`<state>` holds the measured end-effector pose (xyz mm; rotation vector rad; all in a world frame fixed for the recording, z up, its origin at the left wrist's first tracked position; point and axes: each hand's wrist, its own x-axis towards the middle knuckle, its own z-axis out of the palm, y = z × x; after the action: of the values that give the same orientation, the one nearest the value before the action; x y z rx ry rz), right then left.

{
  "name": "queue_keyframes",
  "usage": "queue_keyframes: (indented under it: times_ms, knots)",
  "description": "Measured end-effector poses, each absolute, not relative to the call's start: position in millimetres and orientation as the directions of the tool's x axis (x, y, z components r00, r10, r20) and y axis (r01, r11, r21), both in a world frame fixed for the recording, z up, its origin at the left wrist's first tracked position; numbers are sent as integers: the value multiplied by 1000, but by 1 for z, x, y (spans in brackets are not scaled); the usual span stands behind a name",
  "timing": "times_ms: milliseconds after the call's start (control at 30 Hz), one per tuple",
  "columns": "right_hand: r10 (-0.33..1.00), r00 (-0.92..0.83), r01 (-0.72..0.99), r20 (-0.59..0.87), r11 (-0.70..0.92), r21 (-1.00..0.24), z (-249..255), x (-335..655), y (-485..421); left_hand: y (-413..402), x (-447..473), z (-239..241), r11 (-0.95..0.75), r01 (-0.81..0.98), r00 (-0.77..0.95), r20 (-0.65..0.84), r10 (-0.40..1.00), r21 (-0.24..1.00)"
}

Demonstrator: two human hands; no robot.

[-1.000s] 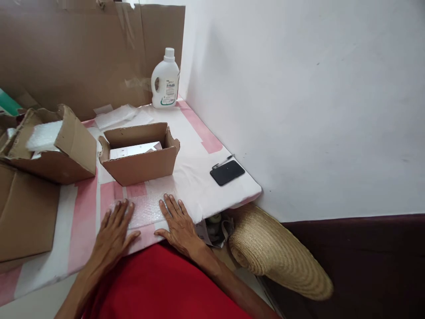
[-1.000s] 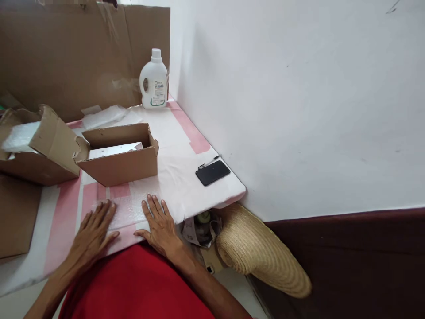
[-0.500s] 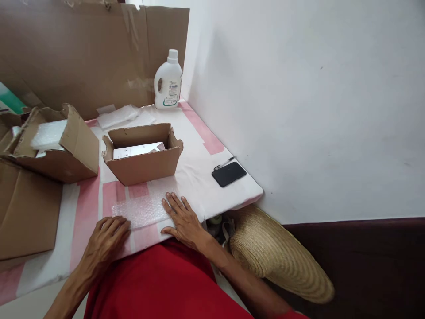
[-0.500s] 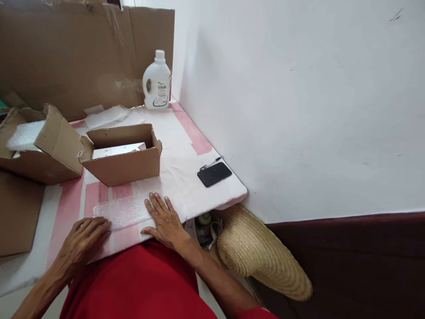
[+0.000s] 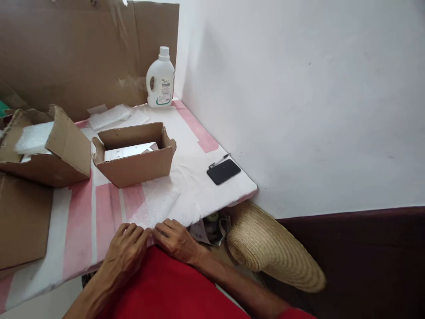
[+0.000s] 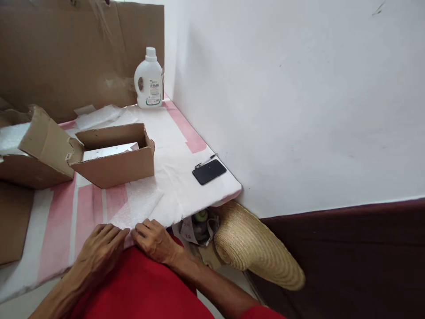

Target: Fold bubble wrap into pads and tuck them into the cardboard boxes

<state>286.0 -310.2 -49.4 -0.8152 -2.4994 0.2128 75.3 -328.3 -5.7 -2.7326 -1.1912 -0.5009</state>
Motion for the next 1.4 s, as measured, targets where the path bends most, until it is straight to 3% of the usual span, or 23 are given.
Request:
queue_keyframes:
  times_ms: [200, 400, 533, 667, 867, 1033, 1200, 1400]
  knots:
    - [717, -413, 442, 562, 697, -564, -71, 287, -331, -328, 69, 5, -605, 666, 549, 263, 794, 437]
    - [894, -203, 330, 399, 446, -832, -62, 288, -335, -328, 39, -11, -292, 692, 319, 83, 944, 660]
    - [930, -127, 384, 345, 367, -847, -57, 286, -335, -324, 45, -23, -106, 579, 183, -2, 983, 808]
    - [931, -58, 502, 360, 339, -795, -60, 281, -333, -319, 58, -27, -49, 612, 100, -15, 995, 789]
    - [943, -53, 603, 329, 293, -742, -60, 273, -325, -320, 67, -41, -131, 765, 7, 195, 981, 630]
    - [957, -88, 585, 276, 273, -764, -48, 272, -315, -330, 67, -47, -214, 825, 51, 308, 950, 523]
    - [917, -194, 491, 348, 398, -775, -42, 279, -314, -345, 61, -47, -284, 815, 91, 374, 923, 505]
    - [842, -370, 389, 393, 525, -757, -52, 290, -318, -352, 53, -43, -555, 717, 356, 463, 812, 422]
